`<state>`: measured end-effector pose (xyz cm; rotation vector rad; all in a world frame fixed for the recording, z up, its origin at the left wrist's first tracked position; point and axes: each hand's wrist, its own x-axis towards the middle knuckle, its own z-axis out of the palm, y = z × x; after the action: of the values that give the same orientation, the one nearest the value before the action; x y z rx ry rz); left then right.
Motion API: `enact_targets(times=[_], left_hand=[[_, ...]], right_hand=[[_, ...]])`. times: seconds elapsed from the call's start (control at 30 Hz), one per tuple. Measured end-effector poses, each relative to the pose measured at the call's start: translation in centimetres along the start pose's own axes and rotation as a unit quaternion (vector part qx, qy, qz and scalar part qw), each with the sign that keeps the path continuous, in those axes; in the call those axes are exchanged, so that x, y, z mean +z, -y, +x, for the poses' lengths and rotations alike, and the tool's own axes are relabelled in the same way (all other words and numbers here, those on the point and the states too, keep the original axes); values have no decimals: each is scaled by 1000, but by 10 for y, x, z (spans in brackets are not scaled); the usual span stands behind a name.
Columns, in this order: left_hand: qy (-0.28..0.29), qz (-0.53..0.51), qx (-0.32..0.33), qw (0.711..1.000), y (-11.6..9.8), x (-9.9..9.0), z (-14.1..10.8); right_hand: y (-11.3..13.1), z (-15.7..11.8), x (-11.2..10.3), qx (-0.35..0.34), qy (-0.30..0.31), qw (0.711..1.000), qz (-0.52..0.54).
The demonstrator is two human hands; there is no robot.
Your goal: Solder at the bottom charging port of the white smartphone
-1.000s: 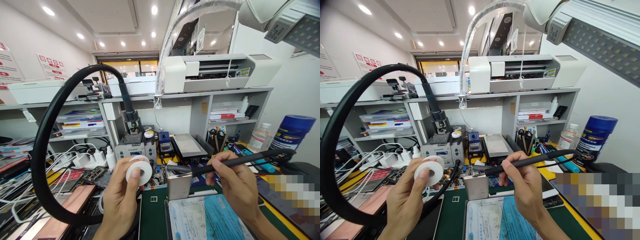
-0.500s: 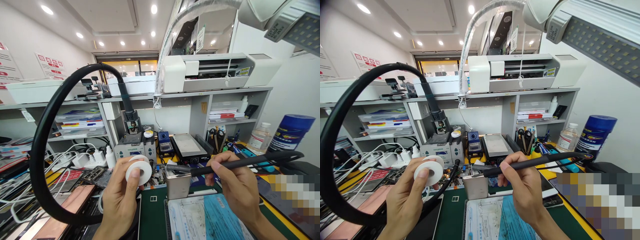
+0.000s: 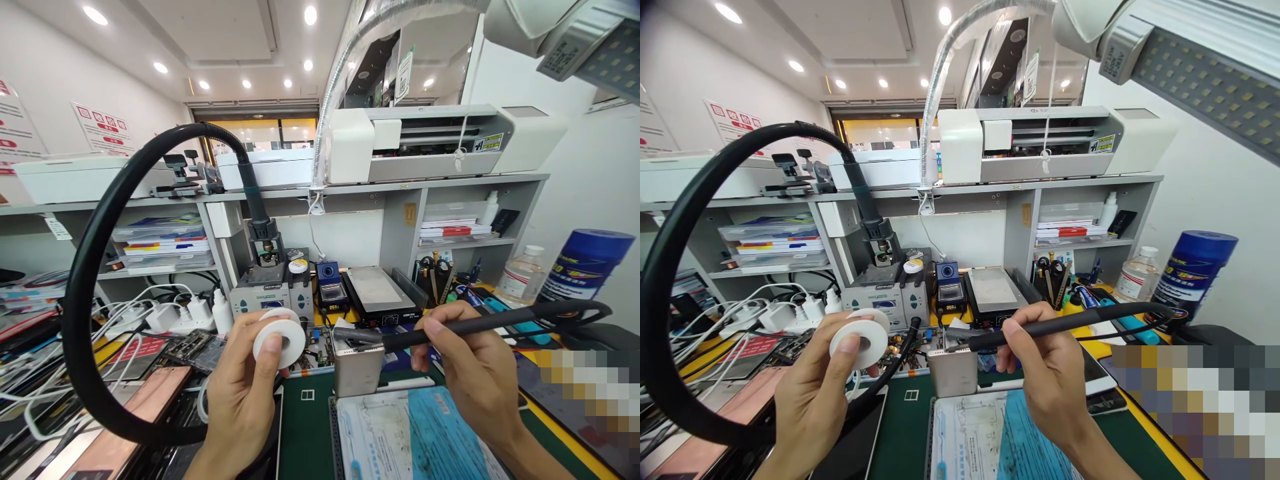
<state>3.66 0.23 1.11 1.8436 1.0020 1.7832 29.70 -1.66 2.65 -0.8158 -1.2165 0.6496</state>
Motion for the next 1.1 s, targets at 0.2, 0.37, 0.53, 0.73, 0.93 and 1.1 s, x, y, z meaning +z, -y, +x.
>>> enact_targets(times=[0.2, 0.37, 0.53, 0.73, 0.93, 1.1], left_hand=[[7, 5, 19, 1000, 1, 0, 0], [6, 6, 26, 1000, 2, 0, 1], [6, 8, 28, 1000, 3, 0, 1], [6, 7, 27, 1000, 5, 0, 0], [4, 19, 27, 999, 6, -1, 0], [4, 24, 27, 999, 7, -2, 0]], right_hand=[[-1, 0, 0, -27, 2, 999, -20], [0, -3, 2, -71, -3, 996, -46], [1, -7, 1, -130, 18, 988, -79], [0, -9, 0, -189, 51, 975, -102], [-1, -8, 2, -195, 32, 976, -87], [0, -7, 3, -179, 6, 981, -71]])
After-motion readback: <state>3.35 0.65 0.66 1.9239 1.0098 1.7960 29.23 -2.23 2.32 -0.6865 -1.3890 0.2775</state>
